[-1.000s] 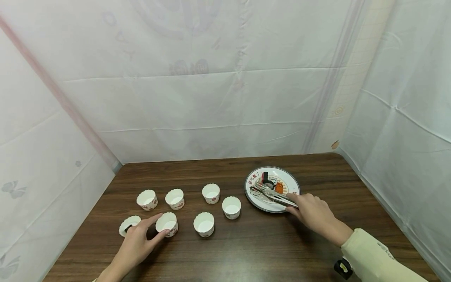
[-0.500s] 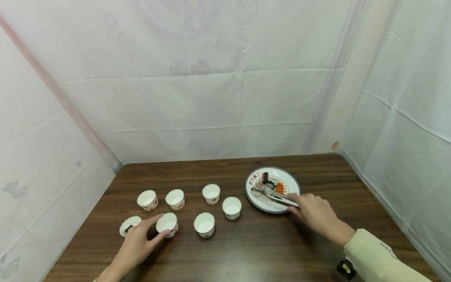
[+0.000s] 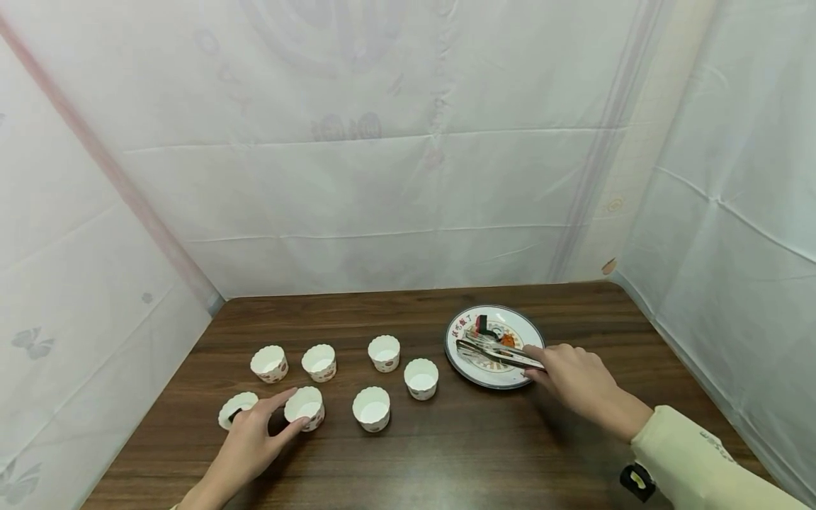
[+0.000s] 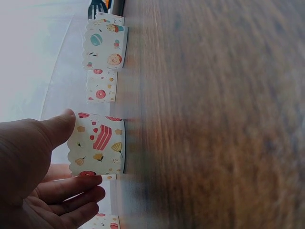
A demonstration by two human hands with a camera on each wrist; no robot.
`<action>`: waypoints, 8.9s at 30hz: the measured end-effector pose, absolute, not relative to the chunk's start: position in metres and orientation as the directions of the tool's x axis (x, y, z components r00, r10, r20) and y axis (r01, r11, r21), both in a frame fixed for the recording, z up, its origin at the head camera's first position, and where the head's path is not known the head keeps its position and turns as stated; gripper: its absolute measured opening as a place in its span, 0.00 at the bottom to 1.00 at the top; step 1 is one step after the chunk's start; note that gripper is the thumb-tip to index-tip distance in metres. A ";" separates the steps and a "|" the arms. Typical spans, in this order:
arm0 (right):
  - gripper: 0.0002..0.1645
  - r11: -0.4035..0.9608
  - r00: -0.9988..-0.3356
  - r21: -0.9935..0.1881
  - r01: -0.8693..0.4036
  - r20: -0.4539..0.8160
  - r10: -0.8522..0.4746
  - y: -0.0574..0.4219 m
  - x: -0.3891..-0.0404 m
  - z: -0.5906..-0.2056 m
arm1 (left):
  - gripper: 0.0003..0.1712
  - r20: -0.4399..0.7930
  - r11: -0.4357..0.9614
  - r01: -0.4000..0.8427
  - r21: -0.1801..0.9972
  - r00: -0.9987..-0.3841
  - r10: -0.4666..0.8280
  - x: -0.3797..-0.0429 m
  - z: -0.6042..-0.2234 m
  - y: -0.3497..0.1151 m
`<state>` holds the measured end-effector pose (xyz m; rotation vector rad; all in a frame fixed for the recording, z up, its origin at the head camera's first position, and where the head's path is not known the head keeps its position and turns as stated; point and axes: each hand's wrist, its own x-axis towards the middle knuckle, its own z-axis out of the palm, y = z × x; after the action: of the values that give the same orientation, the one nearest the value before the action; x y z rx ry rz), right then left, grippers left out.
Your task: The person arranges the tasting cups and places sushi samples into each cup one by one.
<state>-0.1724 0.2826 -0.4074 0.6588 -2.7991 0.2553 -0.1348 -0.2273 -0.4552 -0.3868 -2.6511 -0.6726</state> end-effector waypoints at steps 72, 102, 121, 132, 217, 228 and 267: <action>0.16 0.613 -0.558 0.074 -0.786 0.342 -0.756 0.130 -0.191 -0.356 | 0.30 0.403 0.841 0.355 0.408 -0.897 0.184 -0.136 -0.449 -0.225; 0.15 0.572 -0.535 0.087 -0.815 0.263 -0.803 0.077 -0.187 -0.363 | 0.31 0.390 0.839 0.343 0.422 -0.904 0.173 -0.135 -0.447 -0.222; 0.15 0.577 -0.546 0.069 -0.814 0.247 -0.800 0.069 -0.188 -0.368 | 0.32 0.371 0.841 0.329 0.429 -0.913 0.168 -0.135 -0.448 -0.222; 0.16 0.594 -0.571 0.049 -0.803 0.226 -0.790 0.070 -0.189 -0.371 | 0.31 0.366 0.840 0.312 0.444 -0.919 0.148 -0.136 -0.448 -0.222; 0.26 0.880 -0.865 -0.109 -0.462 0.273 -0.420 0.255 -0.182 -0.398 | 0.35 0.427 0.700 0.526 0.484 -0.840 0.335 -0.137 -0.458 -0.144; 0.24 0.896 -0.874 -0.072 -0.438 0.268 -0.405 0.270 -0.178 -0.405 | 0.32 0.387 0.703 0.511 0.495 -0.854 0.348 -0.140 -0.460 -0.143; 0.15 0.943 -0.929 -0.086 -0.321 0.221 -0.296 0.278 -0.172 -0.409 | 0.29 0.376 0.684 0.509 0.522 -0.857 0.352 -0.145 -0.459 -0.140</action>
<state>-0.1725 0.2783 -0.4088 0.4644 -2.8923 0.1776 -0.1452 -0.1404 -0.4591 -0.6904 -2.6515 -0.9314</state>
